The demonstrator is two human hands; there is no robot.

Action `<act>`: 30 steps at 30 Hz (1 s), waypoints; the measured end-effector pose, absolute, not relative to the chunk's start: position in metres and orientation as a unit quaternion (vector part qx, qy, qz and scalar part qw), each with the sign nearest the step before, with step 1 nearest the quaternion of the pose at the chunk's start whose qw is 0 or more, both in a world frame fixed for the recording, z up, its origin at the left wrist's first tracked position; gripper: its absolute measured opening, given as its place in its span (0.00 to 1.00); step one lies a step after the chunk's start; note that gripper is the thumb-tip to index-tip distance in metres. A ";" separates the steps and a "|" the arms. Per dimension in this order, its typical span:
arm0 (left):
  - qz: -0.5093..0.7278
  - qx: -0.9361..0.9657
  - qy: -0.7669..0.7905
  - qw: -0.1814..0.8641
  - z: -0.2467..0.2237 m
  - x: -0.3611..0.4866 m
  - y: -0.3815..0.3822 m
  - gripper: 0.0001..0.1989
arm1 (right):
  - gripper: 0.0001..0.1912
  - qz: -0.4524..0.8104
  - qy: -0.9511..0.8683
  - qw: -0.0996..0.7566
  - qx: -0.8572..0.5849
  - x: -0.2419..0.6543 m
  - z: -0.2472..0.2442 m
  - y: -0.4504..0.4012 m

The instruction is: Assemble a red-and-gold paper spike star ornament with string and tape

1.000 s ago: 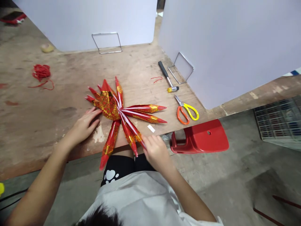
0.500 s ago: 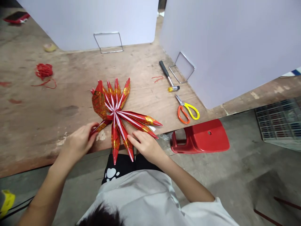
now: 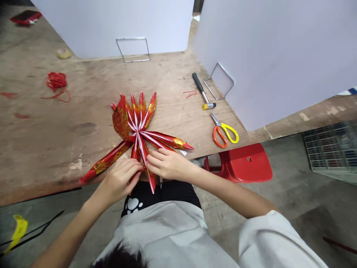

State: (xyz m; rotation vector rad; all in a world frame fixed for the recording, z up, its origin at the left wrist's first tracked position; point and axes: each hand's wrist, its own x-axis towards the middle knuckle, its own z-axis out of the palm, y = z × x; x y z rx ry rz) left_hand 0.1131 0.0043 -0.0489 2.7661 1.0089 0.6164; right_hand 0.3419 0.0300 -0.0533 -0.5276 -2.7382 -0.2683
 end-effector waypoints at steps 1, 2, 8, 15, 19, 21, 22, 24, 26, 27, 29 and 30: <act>0.182 0.922 0.337 0.058 -0.048 0.111 0.006 0.07 | 0.11 -0.107 -0.963 0.174 -0.174 0.342 -0.053 0.032; 0.163 0.926 0.337 0.050 -0.047 0.109 0.008 0.07 | 0.11 -0.118 -0.963 0.179 -0.166 0.341 -0.053 0.033; 0.101 0.935 0.341 0.003 -0.039 0.106 0.011 0.06 | 0.11 -0.156 -0.961 0.173 -0.148 0.338 -0.055 0.033; 0.070 0.925 0.371 -0.046 -0.038 0.120 0.005 0.10 | 0.10 -0.139 -0.978 0.129 -0.084 0.338 -0.045 0.042; 0.077 0.915 0.391 -0.058 -0.040 0.126 0.002 0.11 | 0.11 -0.136 -0.984 0.110 -0.032 0.341 -0.040 0.050; 0.086 0.915 0.387 -0.071 -0.041 0.126 0.001 0.10 | 0.11 -0.145 -0.983 0.112 -0.018 0.341 -0.040 0.053; 0.092 0.916 0.382 -0.079 -0.042 0.126 0.001 0.09 | 0.11 -0.150 -0.982 0.116 -0.012 0.341 -0.040 0.054; 0.109 0.919 0.366 -0.097 -0.043 0.124 0.001 0.09 | 0.11 -0.152 -0.980 0.125 -0.002 0.341 -0.042 0.056; 0.136 0.921 0.347 -0.109 -0.044 0.121 0.000 0.08 | 0.11 -0.147 -0.980 0.132 0.000 0.341 -0.044 0.057; 0.156 0.922 0.336 -0.113 -0.045 0.118 0.000 0.07 | 0.11 -0.144 -0.980 0.134 -0.001 0.341 -0.044 0.058; 0.202 0.921 0.312 -0.117 -0.045 0.113 -0.001 0.06 | 0.10 -0.142 -0.980 0.140 -0.011 0.341 -0.045 0.058; 0.222 0.921 0.300 -0.115 -0.046 0.111 -0.001 0.08 | 0.10 -0.141 -0.980 0.142 -0.016 0.341 -0.045 0.057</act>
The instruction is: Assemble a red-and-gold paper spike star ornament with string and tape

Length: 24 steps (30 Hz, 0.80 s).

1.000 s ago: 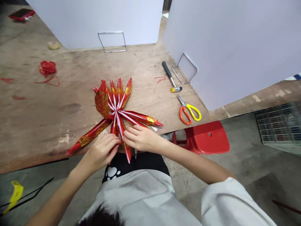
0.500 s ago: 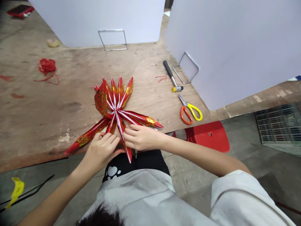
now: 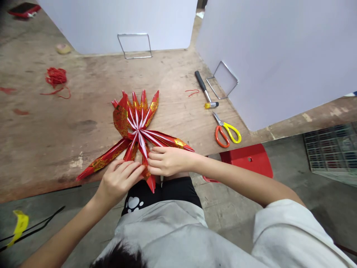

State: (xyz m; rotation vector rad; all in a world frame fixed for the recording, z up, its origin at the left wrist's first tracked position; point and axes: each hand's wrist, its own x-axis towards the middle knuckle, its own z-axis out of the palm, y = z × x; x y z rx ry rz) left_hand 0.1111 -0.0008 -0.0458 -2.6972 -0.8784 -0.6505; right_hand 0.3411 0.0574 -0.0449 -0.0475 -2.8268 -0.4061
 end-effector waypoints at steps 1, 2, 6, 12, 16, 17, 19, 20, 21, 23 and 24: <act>-0.240 -0.920 -0.288 0.112 -0.046 0.109 -0.001 0.10 | 0.10 -0.140 -0.980 0.142 -0.020 0.341 -0.045 0.057; -0.252 -0.921 -0.277 0.107 -0.047 0.107 -0.001 0.12 | 0.10 -0.138 -0.980 0.141 -0.022 0.340 -0.044 0.056; -0.270 -0.924 -0.253 0.097 -0.051 0.106 -0.001 0.12 | 0.09 -0.127 -0.982 0.137 -0.036 0.336 -0.043 0.051; -0.264 -0.927 -0.245 0.105 -0.055 0.110 0.000 0.06 | 0.09 -0.127 -0.978 0.162 -0.038 0.332 -0.045 0.048; -0.288 -0.931 -0.206 0.086 -0.053 0.106 0.000 0.10 | 0.08 -0.110 -0.982 0.149 -0.025 0.335 -0.041 0.051; -0.292 -0.932 -0.198 0.078 -0.053 0.105 0.000 0.10 | 0.08 -0.105 -0.982 0.151 -0.028 0.336 -0.040 0.051; -0.296 -0.935 -0.184 0.069 -0.052 0.104 0.000 0.10 | 0.09 -0.090 -0.983 0.155 -0.042 0.337 -0.039 0.049; -0.298 -0.935 -0.180 0.065 -0.052 0.104 0.000 0.10 | 0.10 -0.078 -0.983 0.156 -0.052 0.337 -0.039 0.047; -0.300 -0.935 -0.178 0.062 -0.052 0.104 0.000 0.10 | 0.12 -0.063 -0.983 0.158 -0.066 0.336 -0.039 0.044; -0.307 -0.932 -0.186 0.058 -0.050 0.104 0.000 0.11 | 0.18 -0.023 -0.979 0.169 -0.109 0.333 -0.040 0.037; -0.311 -0.928 -0.197 0.057 -0.049 0.105 -0.001 0.12 | 0.21 0.001 -0.974 0.182 -0.137 0.332 -0.039 0.032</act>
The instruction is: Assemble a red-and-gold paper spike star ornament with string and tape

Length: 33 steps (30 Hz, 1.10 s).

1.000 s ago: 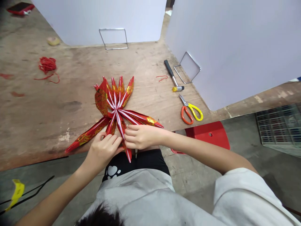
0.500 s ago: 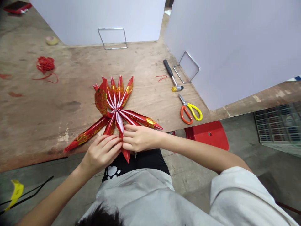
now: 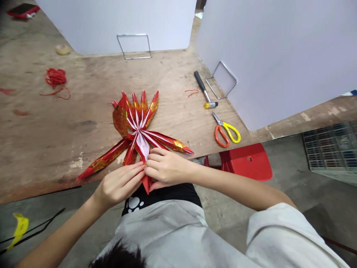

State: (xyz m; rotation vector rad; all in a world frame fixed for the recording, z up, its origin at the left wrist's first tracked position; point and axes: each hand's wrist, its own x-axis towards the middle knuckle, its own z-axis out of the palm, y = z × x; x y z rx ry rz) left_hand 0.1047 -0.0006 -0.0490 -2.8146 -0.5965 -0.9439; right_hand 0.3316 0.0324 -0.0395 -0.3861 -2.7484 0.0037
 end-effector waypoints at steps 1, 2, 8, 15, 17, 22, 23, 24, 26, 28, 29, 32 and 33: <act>-0.317 -0.923 -0.211 0.056 -0.048 0.106 -0.001 0.13 | 0.23 0.025 -0.965 0.199 -0.167 0.329 -0.039 0.028; -0.322 -0.917 -0.227 0.055 -0.047 0.107 -0.002 0.14 | 0.23 0.047 -0.953 0.220 -0.201 0.327 -0.039 0.024; -0.368 -0.875 -0.312 0.040 -0.046 0.115 -0.006 0.16 | 0.19 0.074 -0.868 0.307 -0.383 0.312 -0.042 0.004; -0.221 -0.767 -0.601 0.029 -0.048 0.149 -0.026 0.24 | 0.27 0.051 -0.819 0.350 -0.452 0.293 -0.067 -0.022; -0.196 -0.742 -0.641 0.025 -0.050 0.163 -0.033 0.25 | 0.30 0.063 -0.798 0.376 -0.467 0.285 -0.074 -0.031; -0.196 -0.682 -0.704 -0.028 -0.062 0.184 -0.038 0.25 | 0.28 0.191 -0.713 0.482 -0.473 0.277 -0.082 -0.036; -0.204 -0.677 -0.706 -0.041 -0.065 0.185 -0.037 0.26 | 0.26 0.222 -0.691 0.500 -0.472 0.277 -0.082 -0.035; -0.214 -0.671 -0.708 -0.055 -0.068 0.186 -0.037 0.27 | 0.23 0.252 -0.670 0.516 -0.471 0.278 -0.084 -0.034; -0.241 -0.659 -0.707 -0.086 -0.074 0.187 -0.036 0.30 | 0.18 0.301 -0.633 0.538 -0.468 0.280 -0.087 -0.031; -0.284 -0.651 -0.695 -0.118 -0.080 0.186 -0.036 0.33 | 0.15 0.320 -0.609 0.558 -0.464 0.281 -0.092 -0.028; -0.309 -0.648 -0.683 -0.134 -0.084 0.186 -0.037 0.34 | 0.13 0.316 -0.602 0.568 -0.464 0.280 -0.095 -0.028; -0.374 -0.654 -0.634 -0.175 -0.097 0.179 -0.038 0.36 | 0.16 0.263 -0.615 0.561 -0.488 0.278 -0.104 -0.026; -0.387 -0.663 -0.614 -0.181 -0.101 0.175 -0.039 0.35 | 0.20 0.238 -0.631 0.545 -0.499 0.276 -0.106 -0.025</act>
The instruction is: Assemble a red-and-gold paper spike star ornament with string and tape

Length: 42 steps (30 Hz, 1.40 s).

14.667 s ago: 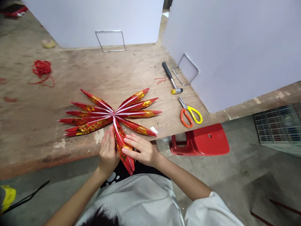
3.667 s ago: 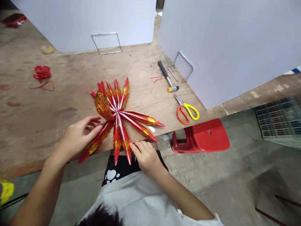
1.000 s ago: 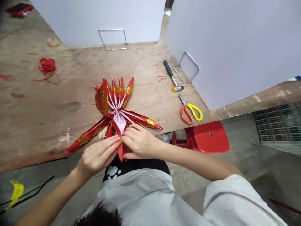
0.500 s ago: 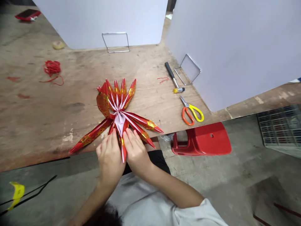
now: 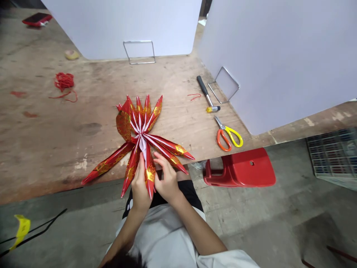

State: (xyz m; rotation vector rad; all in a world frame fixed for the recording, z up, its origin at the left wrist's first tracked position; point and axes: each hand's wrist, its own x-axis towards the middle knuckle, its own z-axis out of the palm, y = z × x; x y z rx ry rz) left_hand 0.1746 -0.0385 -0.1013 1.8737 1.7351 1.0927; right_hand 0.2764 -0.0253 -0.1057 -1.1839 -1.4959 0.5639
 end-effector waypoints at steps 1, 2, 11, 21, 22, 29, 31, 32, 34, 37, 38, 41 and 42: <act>0.395 0.676 0.595 0.181 -0.105 0.170 -0.038 0.34 | 0.24 0.212 -0.650 0.524 -0.508 0.275 -0.108 -0.024; 0.400 0.691 0.576 0.175 -0.109 0.166 -0.038 0.34 | 0.28 0.188 -0.669 0.504 -0.513 0.274 -0.109 -0.023; 0.423 0.743 0.516 0.060 -0.114 0.155 -0.027 0.32 | 0.29 0.118 -0.762 0.441 -0.458 0.281 -0.113 -0.017; 0.406 0.796 0.448 0.037 -0.113 0.146 -0.001 0.31 | 0.29 0.132 -0.797 0.419 -0.415 0.301 -0.100 -0.005; 0.407 0.799 0.443 0.028 -0.113 0.146 0.001 0.31 | 0.30 0.135 -0.802 0.419 -0.405 0.303 -0.099 -0.004; 0.386 0.749 0.529 0.097 -0.108 0.154 0.004 0.36 | 0.41 0.261 -0.777 0.396 -0.414 0.298 -0.091 0.003; 0.367 0.745 0.540 0.136 -0.103 0.156 0.003 0.37 | 0.45 0.300 -0.779 0.364 -0.412 0.296 -0.088 0.005; 0.362 0.742 0.543 0.152 -0.101 0.156 0.003 0.37 | 0.45 0.314 -0.784 0.350 -0.405 0.296 -0.085 0.006; 0.360 0.740 0.539 0.180 -0.097 0.154 0.003 0.37 | 0.42 0.335 -0.791 0.339 -0.384 0.299 -0.082 0.009; 0.372 0.730 0.531 0.219 -0.094 0.151 0.003 0.34 | 0.35 0.343 -0.784 0.356 -0.375 0.303 -0.080 0.010; 0.379 0.723 0.532 0.224 -0.094 0.151 0.003 0.32 | 0.34 0.338 -0.777 0.369 -0.383 0.302 -0.082 0.010; 0.390 0.710 0.551 0.201 -0.097 0.154 0.004 0.31 | 0.34 0.301 -0.763 0.395 -0.414 0.296 -0.088 0.008; 0.386 0.711 0.558 0.187 -0.098 0.155 0.005 0.30 | 0.35 0.287 -0.766 0.393 -0.421 0.294 -0.090 0.007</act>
